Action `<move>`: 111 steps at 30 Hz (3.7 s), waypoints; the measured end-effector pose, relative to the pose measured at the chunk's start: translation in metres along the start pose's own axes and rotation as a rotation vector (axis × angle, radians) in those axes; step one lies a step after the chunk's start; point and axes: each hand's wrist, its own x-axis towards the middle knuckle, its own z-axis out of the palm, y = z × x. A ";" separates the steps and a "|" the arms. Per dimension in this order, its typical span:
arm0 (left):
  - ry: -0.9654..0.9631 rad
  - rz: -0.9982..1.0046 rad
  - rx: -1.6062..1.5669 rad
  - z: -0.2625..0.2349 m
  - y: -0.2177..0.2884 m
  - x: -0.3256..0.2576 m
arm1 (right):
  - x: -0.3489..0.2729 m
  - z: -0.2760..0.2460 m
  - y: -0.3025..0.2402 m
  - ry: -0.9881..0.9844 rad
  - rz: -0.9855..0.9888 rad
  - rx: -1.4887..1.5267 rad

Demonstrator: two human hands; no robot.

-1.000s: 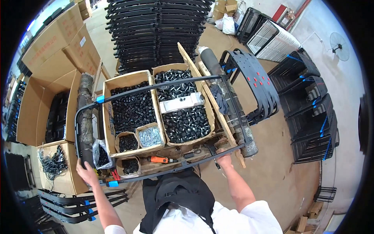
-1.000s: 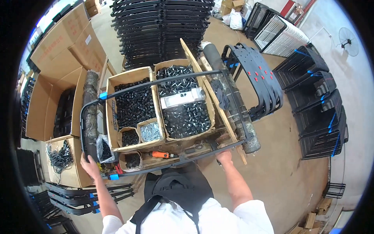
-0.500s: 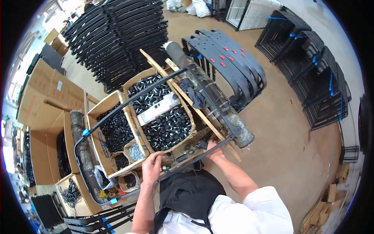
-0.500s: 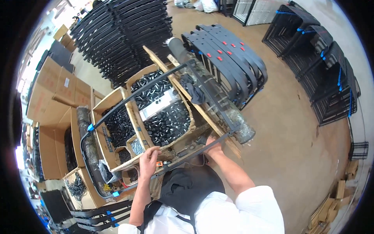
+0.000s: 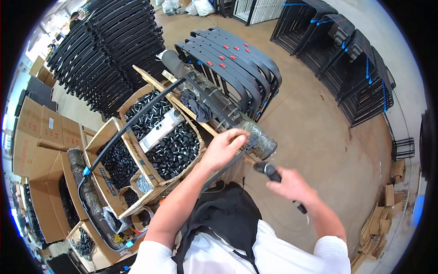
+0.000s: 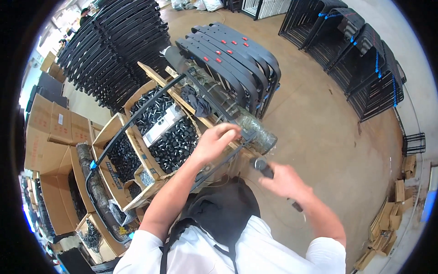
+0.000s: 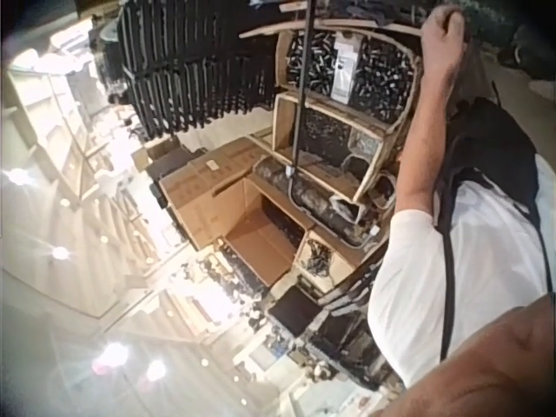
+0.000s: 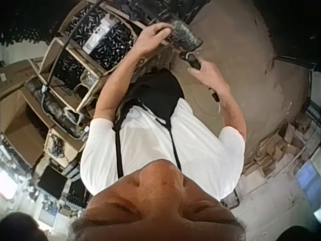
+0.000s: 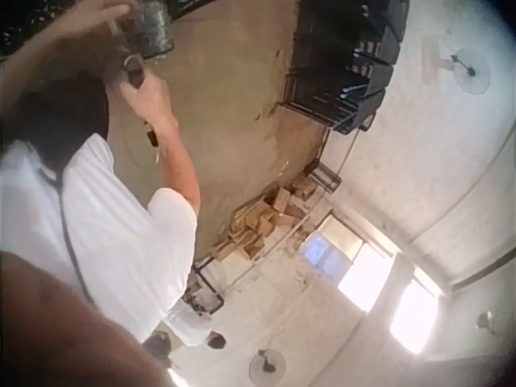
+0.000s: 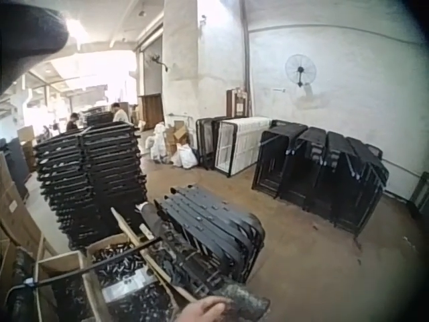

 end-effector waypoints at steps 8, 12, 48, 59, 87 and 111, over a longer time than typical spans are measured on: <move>-0.315 0.106 -0.202 0.045 0.032 0.043 | 0.045 -0.049 -0.037 0.052 -0.026 -0.059; -0.269 0.062 -0.269 0.047 0.010 0.052 | 0.069 -0.038 -0.028 -0.005 0.024 -0.099; -0.272 0.102 -0.094 0.036 -0.024 0.046 | 0.085 -0.002 -0.031 0.009 0.158 0.036; -0.285 0.047 -0.211 0.030 -0.001 0.037 | 0.083 0.003 -0.033 0.089 0.134 0.153; 0.515 0.122 -0.441 -0.188 0.021 0.022 | 0.044 0.107 0.001 -0.496 -0.267 0.004; 0.669 0.015 -0.485 -0.158 0.022 0.022 | 0.096 0.056 0.021 -0.680 -0.105 0.371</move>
